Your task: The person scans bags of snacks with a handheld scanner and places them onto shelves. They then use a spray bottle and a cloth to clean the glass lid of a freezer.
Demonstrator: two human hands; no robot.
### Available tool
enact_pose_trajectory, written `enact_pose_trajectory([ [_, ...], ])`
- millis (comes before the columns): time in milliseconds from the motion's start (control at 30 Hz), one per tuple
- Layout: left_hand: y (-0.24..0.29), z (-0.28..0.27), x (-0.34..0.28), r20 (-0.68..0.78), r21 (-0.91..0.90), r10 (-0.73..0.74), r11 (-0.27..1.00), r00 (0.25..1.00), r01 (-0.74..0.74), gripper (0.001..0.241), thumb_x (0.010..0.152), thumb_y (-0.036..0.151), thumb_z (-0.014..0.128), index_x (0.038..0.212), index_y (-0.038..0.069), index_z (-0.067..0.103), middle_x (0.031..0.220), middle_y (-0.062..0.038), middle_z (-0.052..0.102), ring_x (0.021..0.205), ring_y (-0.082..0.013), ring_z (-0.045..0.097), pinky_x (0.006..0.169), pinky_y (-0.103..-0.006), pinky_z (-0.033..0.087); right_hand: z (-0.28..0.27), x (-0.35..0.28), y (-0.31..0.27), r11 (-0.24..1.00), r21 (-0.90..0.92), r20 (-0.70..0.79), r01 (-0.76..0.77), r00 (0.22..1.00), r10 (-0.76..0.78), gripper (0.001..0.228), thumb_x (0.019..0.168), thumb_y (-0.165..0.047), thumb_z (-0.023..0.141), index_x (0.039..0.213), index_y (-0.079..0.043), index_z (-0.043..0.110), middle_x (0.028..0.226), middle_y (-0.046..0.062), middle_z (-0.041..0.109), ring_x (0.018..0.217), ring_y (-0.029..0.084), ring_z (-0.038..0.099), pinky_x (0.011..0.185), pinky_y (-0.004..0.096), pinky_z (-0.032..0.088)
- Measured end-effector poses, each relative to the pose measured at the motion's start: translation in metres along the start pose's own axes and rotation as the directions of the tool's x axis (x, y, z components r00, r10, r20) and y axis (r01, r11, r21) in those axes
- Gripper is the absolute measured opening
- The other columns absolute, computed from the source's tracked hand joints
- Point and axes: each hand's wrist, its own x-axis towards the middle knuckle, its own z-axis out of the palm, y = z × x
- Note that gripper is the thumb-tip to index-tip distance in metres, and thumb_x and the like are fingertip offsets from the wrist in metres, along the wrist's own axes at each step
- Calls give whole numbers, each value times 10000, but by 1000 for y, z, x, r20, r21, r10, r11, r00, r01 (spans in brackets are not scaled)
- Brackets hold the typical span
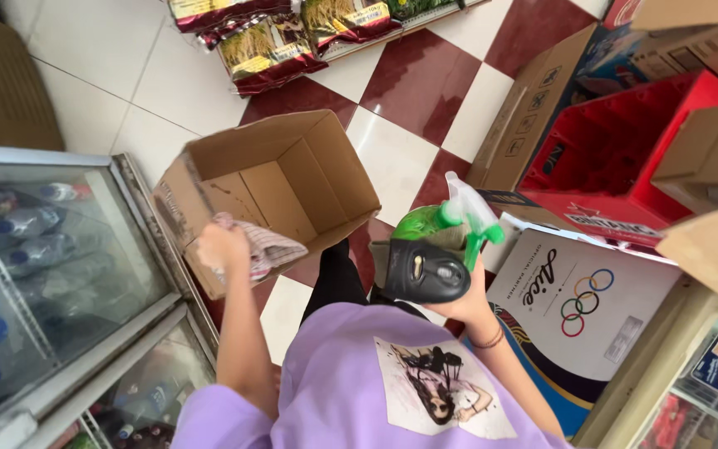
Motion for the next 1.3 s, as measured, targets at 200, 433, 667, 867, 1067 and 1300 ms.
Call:
enact_pose_trajectory([
  [200, 87, 80, 50, 74, 18, 89, 996, 993, -91, 209, 779, 296, 786, 871, 110, 767, 912, -191, 752, 862, -409, 735, 744, -511, 586, 25, 28, 24, 988, 19, -58, -153, 986, 154, 1260, 564, -287, 1015, 1513, -17, 231, 1350, 135, 582, 1221, 226, 627, 1074, 393, 509],
  [433, 155, 126, 96, 135, -109, 106, 990, 985, -92, 341, 724, 250, 813, 1017, 111, 706, 969, -194, 731, 891, -432, 706, 759, -527, 567, 40, 46, 30, 960, -84, -77, -265, 963, 259, 1164, 555, -284, 1015, 1457, -21, 328, 1332, 125, 603, 1194, 224, 639, 1065, 386, 519],
  [667, 158, 146, 135, 211, -110, -32, 992, 977, 56, 226, 835, 244, 765, 1016, 129, 694, 985, -174, 746, 908, -411, 732, 769, -522, 587, 46, 72, 33, 918, 85, -78, -388, 916, 394, 1045, 582, -211, 984, 1426, -7, 403, 1292, 124, 639, 1151, 203, 668, 1013, 371, 564],
  [867, 171, 106, 136, 103, -326, 105, 943, 989, -66, 243, 811, 178, 774, 1025, 93, 696, 948, -187, 751, 872, -413, 729, 751, -524, 577, 44, 108, 26, 904, 86, -101, -420, 899, 427, 921, 594, -126, 955, 1382, 0, 494, 1185, 112, 702, 1045, 183, 702, 947, 347, 586],
  [1067, 218, 24, 65, 39, -812, 446, 536, 894, -232, 175, 865, 119, 784, 964, 3, 699, 837, -154, 734, 760, -300, 718, 695, -423, 562, 30, 126, 9, 936, 83, -180, -342, 919, 352, 717, 602, -101, 931, 1241, 12, 627, 1120, 80, 730, 993, 160, 709, 920, 325, 592],
  [1300, 292, -63, -82, 630, -725, 639, 279, 441, 630, 344, 865, 106, 715, 1195, 22, 670, 1097, -78, 739, 1006, -188, 718, 868, -342, 580, -2, 89, -12, 949, 239, -400, -207, 869, 291, 884, 583, -134, 937, 1353, -22, 516, 1163, 60, 696, 1057, 150, 686, 952, 323, 568],
])
